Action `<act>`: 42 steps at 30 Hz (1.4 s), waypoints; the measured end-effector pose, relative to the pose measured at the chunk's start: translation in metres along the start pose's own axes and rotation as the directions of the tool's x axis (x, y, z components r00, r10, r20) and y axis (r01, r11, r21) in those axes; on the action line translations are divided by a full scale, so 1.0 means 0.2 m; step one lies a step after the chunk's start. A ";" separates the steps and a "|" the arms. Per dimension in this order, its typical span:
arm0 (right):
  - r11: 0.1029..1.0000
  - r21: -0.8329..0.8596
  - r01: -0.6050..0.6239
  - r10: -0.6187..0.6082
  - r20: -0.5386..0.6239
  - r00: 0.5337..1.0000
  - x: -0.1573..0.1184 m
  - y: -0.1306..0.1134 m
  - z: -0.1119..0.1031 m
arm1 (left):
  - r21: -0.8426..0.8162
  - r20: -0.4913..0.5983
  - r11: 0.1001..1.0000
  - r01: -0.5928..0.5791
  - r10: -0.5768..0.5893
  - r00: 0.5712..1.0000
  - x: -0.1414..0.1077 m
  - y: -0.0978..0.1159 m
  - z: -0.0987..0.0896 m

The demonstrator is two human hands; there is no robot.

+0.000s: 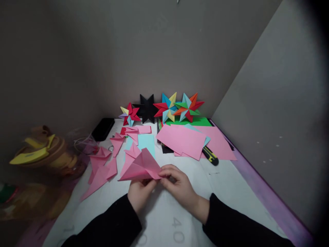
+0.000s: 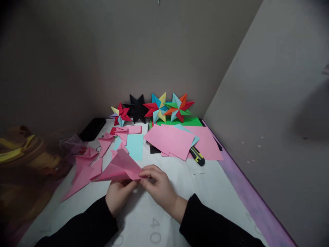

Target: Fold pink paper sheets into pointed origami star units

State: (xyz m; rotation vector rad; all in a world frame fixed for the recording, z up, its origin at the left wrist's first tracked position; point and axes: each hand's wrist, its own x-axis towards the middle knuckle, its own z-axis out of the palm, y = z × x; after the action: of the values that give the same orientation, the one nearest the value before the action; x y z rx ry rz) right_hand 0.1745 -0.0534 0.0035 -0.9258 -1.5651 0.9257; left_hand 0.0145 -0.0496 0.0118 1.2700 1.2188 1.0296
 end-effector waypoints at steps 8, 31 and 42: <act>0.998 0.054 -0.037 0.032 0.094 0.995 -0.01 -0.02 0.00 | 0.117 -0.016 0.991 -0.059 0.061 0.998 -0.01 -0.04 0.00; 0.903 0.127 -0.409 0.403 0.074 0.912 0.00 0.01 0.05 | -0.223 -0.058 0.963 0.152 -0.168 0.984 0.02 -0.03 0.01; 0.917 0.016 -0.398 0.396 0.065 0.916 -0.01 0.00 0.04 | -0.319 -0.021 0.936 0.151 -0.166 0.986 0.00 -0.03 0.02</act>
State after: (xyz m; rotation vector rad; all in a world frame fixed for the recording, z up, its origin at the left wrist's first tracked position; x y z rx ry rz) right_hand 0.1660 -0.0557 0.0016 -1.2327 -1.4325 1.2676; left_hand 0.0173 -0.0496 0.0053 0.8885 1.1185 1.0909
